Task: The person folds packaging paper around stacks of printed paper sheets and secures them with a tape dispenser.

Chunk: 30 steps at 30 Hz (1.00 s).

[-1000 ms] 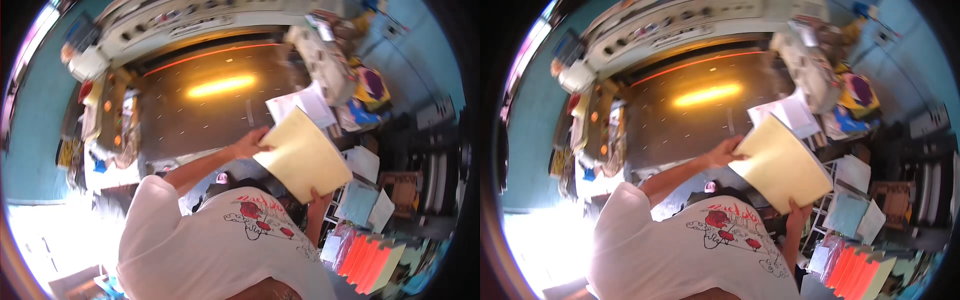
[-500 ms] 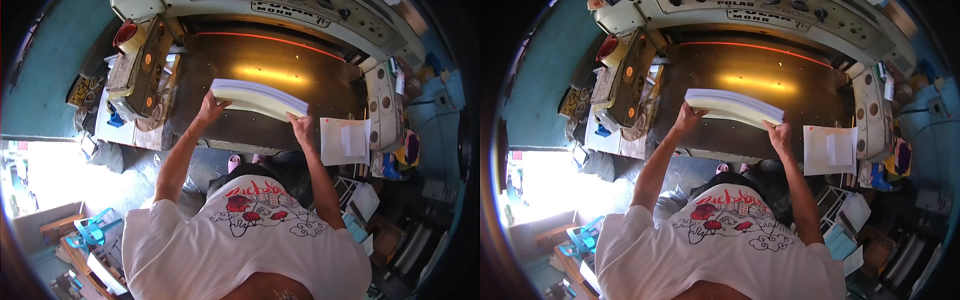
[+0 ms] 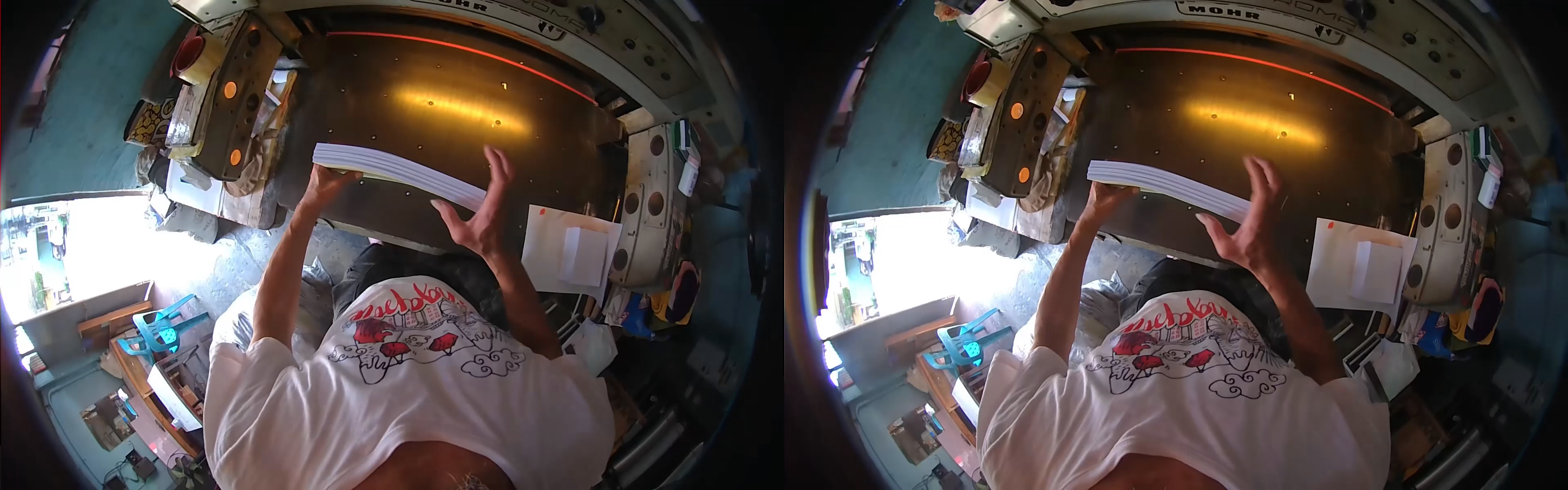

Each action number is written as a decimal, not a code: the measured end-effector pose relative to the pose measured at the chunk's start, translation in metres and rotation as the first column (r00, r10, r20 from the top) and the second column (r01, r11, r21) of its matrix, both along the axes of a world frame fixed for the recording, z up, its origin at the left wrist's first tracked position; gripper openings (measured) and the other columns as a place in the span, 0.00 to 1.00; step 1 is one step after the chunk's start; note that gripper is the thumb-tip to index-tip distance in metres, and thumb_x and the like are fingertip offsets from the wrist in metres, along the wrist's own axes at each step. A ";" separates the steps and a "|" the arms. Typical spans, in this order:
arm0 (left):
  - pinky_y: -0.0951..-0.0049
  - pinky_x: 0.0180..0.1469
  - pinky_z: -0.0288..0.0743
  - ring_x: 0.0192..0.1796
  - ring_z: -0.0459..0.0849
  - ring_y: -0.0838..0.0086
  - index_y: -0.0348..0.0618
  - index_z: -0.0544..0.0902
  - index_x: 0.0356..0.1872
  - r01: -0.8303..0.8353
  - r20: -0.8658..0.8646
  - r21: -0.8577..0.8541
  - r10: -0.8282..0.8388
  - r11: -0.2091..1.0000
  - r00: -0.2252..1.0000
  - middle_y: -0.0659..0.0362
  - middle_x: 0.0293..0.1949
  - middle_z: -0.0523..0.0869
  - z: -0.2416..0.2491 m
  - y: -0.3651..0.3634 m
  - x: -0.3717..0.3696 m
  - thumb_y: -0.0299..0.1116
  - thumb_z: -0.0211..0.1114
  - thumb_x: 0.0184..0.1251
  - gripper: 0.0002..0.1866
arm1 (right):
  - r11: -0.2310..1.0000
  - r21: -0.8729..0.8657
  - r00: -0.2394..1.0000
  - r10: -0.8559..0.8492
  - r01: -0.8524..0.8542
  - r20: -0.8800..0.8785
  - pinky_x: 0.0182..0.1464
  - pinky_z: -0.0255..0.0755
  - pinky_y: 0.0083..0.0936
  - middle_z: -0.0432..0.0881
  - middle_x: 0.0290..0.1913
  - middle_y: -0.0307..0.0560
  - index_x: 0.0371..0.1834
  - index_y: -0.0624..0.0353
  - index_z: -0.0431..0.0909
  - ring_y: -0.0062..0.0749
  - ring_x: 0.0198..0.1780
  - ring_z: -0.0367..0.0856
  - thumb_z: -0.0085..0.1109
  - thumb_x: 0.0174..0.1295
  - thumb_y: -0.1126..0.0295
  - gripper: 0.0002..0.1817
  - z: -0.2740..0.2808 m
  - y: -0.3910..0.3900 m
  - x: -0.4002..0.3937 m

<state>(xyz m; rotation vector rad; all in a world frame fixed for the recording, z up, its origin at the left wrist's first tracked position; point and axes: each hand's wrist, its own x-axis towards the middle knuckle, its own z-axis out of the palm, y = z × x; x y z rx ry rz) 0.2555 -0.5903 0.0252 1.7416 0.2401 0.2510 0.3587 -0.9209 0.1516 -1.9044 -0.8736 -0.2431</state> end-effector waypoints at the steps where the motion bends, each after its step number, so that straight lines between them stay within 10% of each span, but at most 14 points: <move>1: 0.65 0.59 0.82 0.53 0.89 0.71 0.37 0.86 0.55 -0.007 0.000 -0.023 0.007 1.000 1.000 0.56 0.48 0.92 0.001 -0.002 -0.001 0.27 0.83 0.56 0.25 | 0.988 -0.153 0.992 -0.003 0.023 0.128 0.77 0.60 0.52 0.67 0.71 0.67 0.80 0.61 0.60 0.60 0.72 0.70 0.82 0.52 0.65 0.53 0.018 0.005 -0.002; 4: 0.66 0.59 0.82 0.52 0.89 0.71 0.37 0.86 0.55 -0.015 -0.047 0.021 0.016 1.000 0.999 0.56 0.47 0.92 0.005 -0.001 0.002 0.28 0.83 0.56 0.24 | 0.897 -0.439 0.991 0.105 -0.060 0.078 0.77 0.62 0.52 0.65 0.73 0.67 0.82 0.61 0.58 0.63 0.74 0.67 0.83 0.50 0.67 0.57 0.023 0.051 -0.007; 8: 0.66 0.59 0.82 0.52 0.89 0.70 0.36 0.86 0.55 0.012 -0.058 0.023 -0.011 1.000 0.998 0.56 0.47 0.92 0.009 -0.001 0.008 0.29 0.82 0.58 0.24 | 0.700 -0.709 0.975 0.088 0.085 0.204 0.58 0.78 0.49 0.83 0.55 0.58 0.61 0.61 0.75 0.55 0.60 0.83 0.78 0.52 0.67 0.33 -0.012 0.110 -0.005; 12: 0.67 0.59 0.81 0.53 0.88 0.71 0.36 0.83 0.56 0.001 -0.023 0.207 0.004 0.978 1.000 0.57 0.49 0.91 0.031 0.000 0.005 0.33 0.85 0.56 0.28 | 0.845 -0.533 0.996 0.084 -0.052 0.037 0.48 0.81 0.47 0.87 0.47 0.53 0.49 0.58 0.78 0.58 0.49 0.87 0.78 0.50 0.69 0.23 0.007 0.094 0.010; 24: 0.58 0.73 0.75 0.67 0.85 0.62 0.43 0.69 0.74 0.377 0.493 -0.620 -0.032 0.688 0.870 0.52 0.66 0.82 0.092 0.011 0.051 0.42 0.85 0.59 0.45 | 0.942 0.336 0.830 0.189 -0.002 -0.524 0.50 0.76 0.22 0.84 0.43 0.36 0.51 0.58 0.78 0.18 0.43 0.80 0.79 0.62 0.72 0.19 -0.050 0.018 0.033; 28: 0.64 0.67 0.78 0.60 0.86 0.72 0.36 0.81 0.64 0.059 0.051 -0.340 -0.045 0.939 0.998 0.57 0.55 0.90 0.090 -0.019 0.061 0.32 0.84 0.60 0.31 | 0.902 0.426 0.860 0.158 0.075 -0.486 0.52 0.76 0.24 0.86 0.45 0.37 0.56 0.58 0.79 0.22 0.46 0.81 0.78 0.64 0.71 0.20 -0.086 0.018 0.033; 30: 0.67 0.61 0.81 0.55 0.87 0.74 0.36 0.82 0.59 0.091 0.118 -0.357 -0.051 0.930 0.992 0.58 0.51 0.90 0.098 -0.028 0.066 0.30 0.85 0.59 0.28 | 0.869 0.480 0.853 0.155 0.122 -0.498 0.55 0.77 0.28 0.85 0.47 0.39 0.56 0.60 0.79 0.24 0.48 0.82 0.77 0.63 0.73 0.21 -0.089 0.022 0.033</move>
